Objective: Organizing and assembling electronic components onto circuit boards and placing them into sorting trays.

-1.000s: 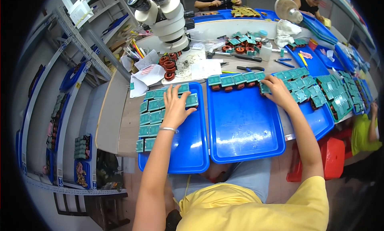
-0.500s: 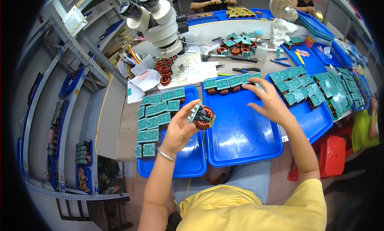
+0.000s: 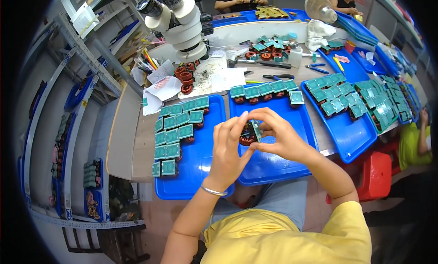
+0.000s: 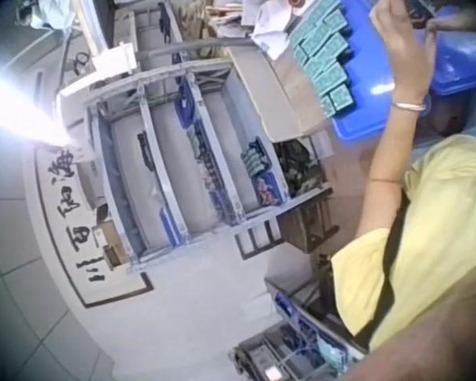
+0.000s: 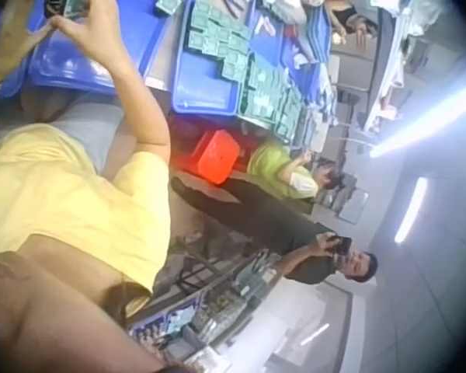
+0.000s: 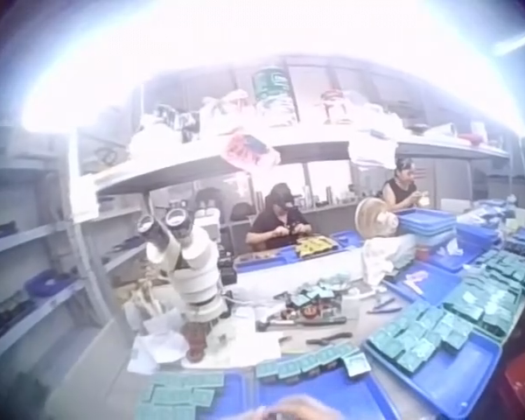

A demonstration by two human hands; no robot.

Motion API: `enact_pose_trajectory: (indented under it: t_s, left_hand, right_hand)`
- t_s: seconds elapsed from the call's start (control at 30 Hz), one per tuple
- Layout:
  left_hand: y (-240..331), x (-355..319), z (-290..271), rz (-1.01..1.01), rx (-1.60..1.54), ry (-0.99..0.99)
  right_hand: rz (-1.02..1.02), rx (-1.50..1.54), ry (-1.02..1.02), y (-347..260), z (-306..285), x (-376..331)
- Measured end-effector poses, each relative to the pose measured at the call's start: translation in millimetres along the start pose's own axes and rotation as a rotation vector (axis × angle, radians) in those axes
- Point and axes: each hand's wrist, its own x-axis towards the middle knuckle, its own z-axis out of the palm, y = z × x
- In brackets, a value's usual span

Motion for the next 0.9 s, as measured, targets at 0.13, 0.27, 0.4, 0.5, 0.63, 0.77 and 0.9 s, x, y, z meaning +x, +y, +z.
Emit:
enact_pose_trajectory:
  t_s: [0.13,0.27,0.4,0.5,0.63,0.77,0.9]
  left_hand:
    - [-22.7,8.2,-26.5,-0.159,0.153,-0.262]
    - [-90.2,-17.8,-47.4,-0.325,0.573,-0.323]
    - [-109.4,-33.1,-44.5,-0.413,0.656,-0.441]
    - [-118.4,-35.5,-45.1,-0.423,0.634,-0.431]
    - [-123.5,-32.5,-43.4,-0.397,0.603,-0.361]
    - [-128.6,-26.5,-39.3,-0.385,0.607,-0.355]
    - [-128.5,-24.5,-37.9,-0.368,0.635,-0.372]
  right_hand:
    - [0.179,0.150,0.012,26.8,-24.7,-4.4]
    - [0.180,0.323,-0.046,31.9,-35.7,-10.0]
    - [0.082,0.309,-0.132,33.2,-38.9,-16.3]
    - [0.046,0.321,-0.177,28.3,-39.1,-16.0]
    - [0.062,0.347,-0.239,17.6,-39.8,-17.0]
    - [0.052,0.382,-0.288,15.1,-38.0,-15.0]
    - [0.029,0.366,-0.356,10.4,-35.8,-11.3]
